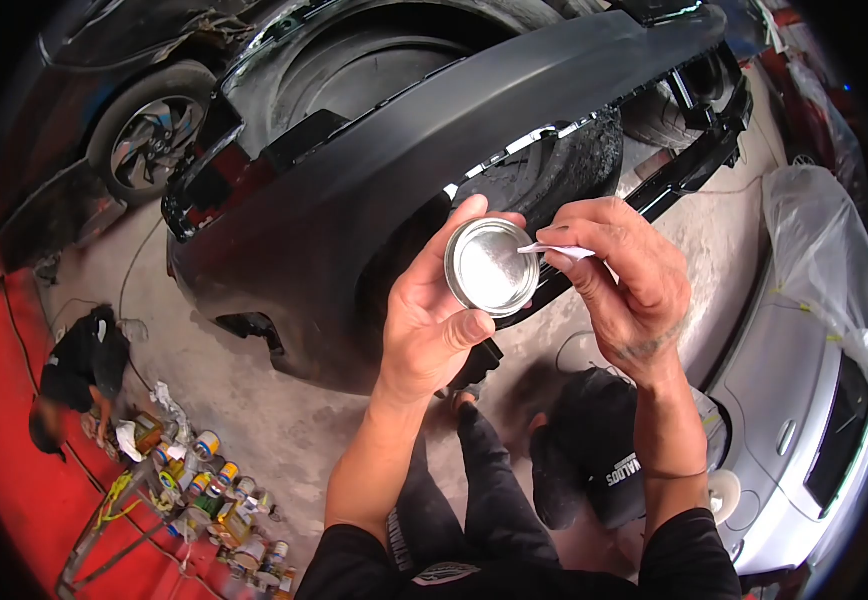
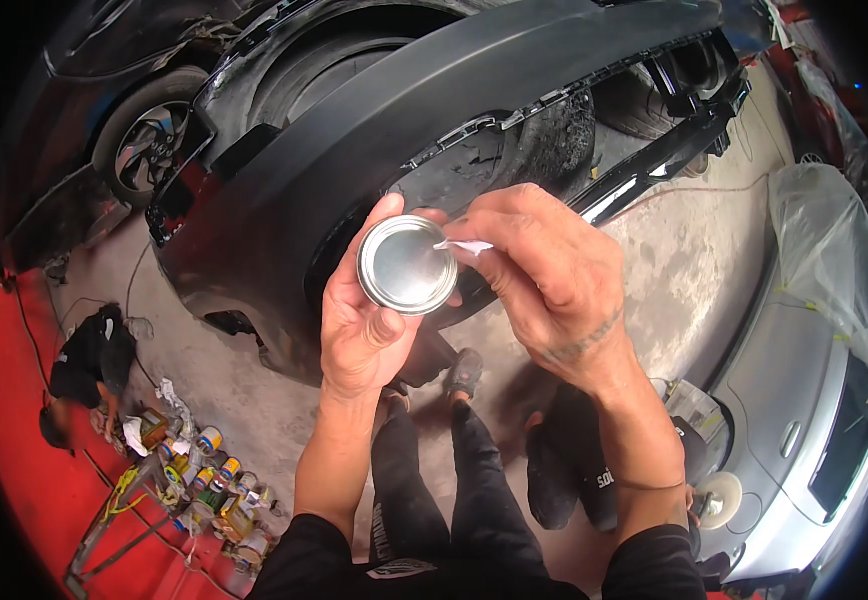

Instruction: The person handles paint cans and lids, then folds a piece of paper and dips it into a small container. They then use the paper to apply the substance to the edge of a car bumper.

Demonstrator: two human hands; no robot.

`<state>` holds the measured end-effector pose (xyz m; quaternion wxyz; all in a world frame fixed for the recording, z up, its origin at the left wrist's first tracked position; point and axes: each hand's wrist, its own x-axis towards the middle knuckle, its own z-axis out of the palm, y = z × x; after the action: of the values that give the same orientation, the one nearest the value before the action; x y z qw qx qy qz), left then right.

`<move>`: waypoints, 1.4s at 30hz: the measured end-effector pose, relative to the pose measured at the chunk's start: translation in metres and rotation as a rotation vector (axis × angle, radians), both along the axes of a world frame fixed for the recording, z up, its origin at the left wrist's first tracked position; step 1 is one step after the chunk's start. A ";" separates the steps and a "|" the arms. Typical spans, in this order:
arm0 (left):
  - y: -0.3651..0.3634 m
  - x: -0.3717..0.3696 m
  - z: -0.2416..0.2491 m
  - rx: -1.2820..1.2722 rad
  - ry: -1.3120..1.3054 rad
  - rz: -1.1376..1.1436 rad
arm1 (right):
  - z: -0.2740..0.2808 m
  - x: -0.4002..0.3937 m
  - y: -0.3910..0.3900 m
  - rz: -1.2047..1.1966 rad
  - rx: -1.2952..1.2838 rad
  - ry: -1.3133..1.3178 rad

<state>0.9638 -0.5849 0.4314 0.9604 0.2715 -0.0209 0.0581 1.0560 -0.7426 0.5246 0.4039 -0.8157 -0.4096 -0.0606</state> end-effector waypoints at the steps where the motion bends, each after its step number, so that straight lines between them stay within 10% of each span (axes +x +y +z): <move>1: -0.001 0.000 -0.001 -0.001 0.000 0.002 | -0.001 0.000 0.000 0.004 -0.001 -0.009; 42: 0.003 0.001 -0.003 0.010 0.017 0.074 | -0.016 -0.003 0.015 -0.066 0.325 0.334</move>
<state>0.9651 -0.5820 0.4287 0.9565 0.2772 -0.0030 0.0911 1.0527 -0.7276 0.5083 0.5899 -0.7516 -0.2952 -0.0031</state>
